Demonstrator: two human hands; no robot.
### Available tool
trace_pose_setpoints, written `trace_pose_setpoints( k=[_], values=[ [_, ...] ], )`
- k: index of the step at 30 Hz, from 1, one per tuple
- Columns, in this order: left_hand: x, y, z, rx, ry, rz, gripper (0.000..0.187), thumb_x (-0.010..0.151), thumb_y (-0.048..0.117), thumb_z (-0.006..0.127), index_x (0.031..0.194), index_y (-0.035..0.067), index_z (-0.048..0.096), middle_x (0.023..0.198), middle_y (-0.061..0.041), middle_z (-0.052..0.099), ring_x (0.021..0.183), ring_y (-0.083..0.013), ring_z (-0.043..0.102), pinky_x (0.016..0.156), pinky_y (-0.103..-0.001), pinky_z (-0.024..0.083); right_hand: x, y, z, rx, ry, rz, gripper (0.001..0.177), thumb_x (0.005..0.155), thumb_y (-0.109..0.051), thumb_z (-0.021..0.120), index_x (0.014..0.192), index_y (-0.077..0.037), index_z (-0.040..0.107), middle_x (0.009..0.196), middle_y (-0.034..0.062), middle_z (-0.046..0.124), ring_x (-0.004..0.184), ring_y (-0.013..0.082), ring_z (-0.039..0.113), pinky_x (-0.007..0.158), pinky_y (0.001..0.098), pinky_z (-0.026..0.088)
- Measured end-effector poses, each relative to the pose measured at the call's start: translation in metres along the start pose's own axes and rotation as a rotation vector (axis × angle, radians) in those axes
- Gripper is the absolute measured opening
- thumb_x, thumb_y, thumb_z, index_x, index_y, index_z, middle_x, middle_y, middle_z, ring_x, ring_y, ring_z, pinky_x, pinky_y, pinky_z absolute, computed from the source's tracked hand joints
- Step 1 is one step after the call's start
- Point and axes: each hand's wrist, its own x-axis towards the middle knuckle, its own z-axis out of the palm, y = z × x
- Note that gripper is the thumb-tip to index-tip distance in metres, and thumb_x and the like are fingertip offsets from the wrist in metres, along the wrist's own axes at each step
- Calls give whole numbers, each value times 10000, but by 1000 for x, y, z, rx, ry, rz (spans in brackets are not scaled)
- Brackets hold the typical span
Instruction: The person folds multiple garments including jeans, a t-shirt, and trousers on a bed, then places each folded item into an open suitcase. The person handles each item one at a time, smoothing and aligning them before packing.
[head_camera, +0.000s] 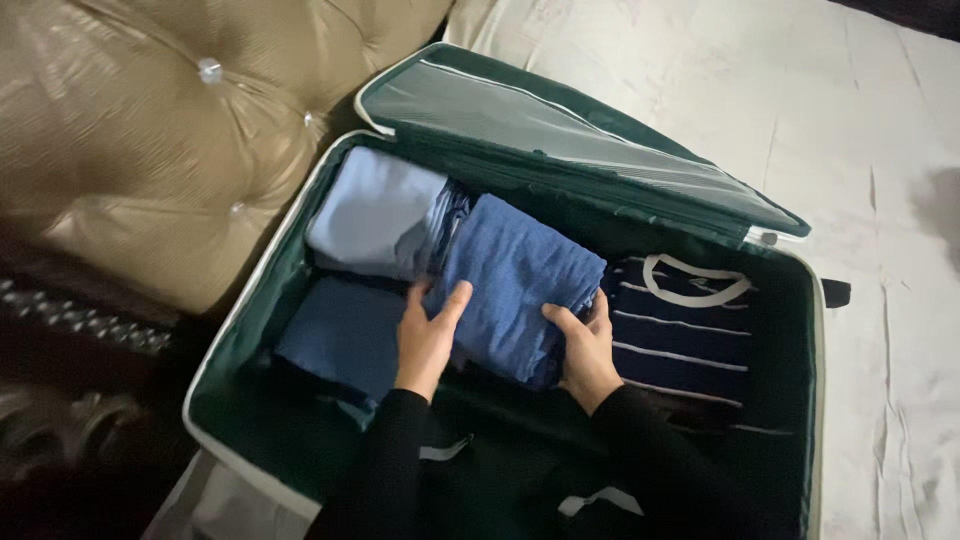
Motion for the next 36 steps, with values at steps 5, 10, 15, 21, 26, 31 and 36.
trace_pose_setpoints(
  k=[5, 10, 15, 21, 26, 31, 36],
  values=[
    [34, -16, 22, -78, 69, -65, 636, 904, 544, 627, 1235, 5, 690, 1210, -203, 738, 1148, -342, 694, 971, -406, 517, 45, 12, 1, 8, -120, -147, 855, 799, -69, 716, 1561, -86, 328, 1482, 184, 526, 1325, 321, 549, 1085, 439, 468],
    [79, -63, 41, -49, 71, -153, 635, 963, 519, 612, 1249, -46, 657, 1223, -237, 700, 1175, -391, 655, 986, -444, 494, 113, 35, 4, 39, -55, -43, 836, 848, -149, 722, 1574, -121, 308, 1462, 167, 542, 1278, 309, 576, 1030, 449, 510],
    [107, -100, 77, 109, 167, -17, 603, 970, 502, 594, 1174, -61, 667, 1129, -288, 709, 1104, -473, 645, 946, -502, 503, 152, 67, -5, -22, -12, -51, 811, 900, -188, 709, 1585, -134, 278, 1470, 172, 535, 1292, 278, 568, 1058, 436, 493],
    [109, -100, 102, 224, 273, -169, 571, 967, 544, 573, 1063, -9, 672, 1061, -233, 748, 1011, -438, 695, 883, -524, 526, 168, 94, -10, -138, 73, -140, 794, 886, -207, 722, 1565, -122, 319, 1462, 170, 563, 1294, 270, 572, 1074, 402, 471],
    [110, -98, 110, 284, 298, -240, 558, 974, 521, 594, 1123, -15, 646, 1087, -258, 720, 1020, -452, 677, 888, -527, 521, 169, 88, -12, -515, 146, -179, 813, 859, -276, 779, 1530, -80, 364, 1406, 175, 619, 1261, 281, 623, 1040, 381, 502],
    [106, -96, 105, 255, 355, -184, 528, 1022, 444, 582, 1240, -37, 584, 1210, -303, 654, 1118, -475, 619, 970, -548, 481, 141, 58, -21, -690, 204, -191, 872, 876, -327, 807, 1540, -36, 322, 1341, 237, 635, 1206, 315, 647, 1014, 388, 516],
    [44, -50, 106, 157, 564, 4, 521, 1034, 237, 609, 1423, -59, 427, 1407, -354, 453, 1269, -488, 449, 1042, -585, 355, 89, 22, -44, -497, 132, -255, 823, 861, -278, 767, 1535, -72, 342, 1331, 225, 629, 1160, 271, 685, 928, 380, 570]
  ],
)
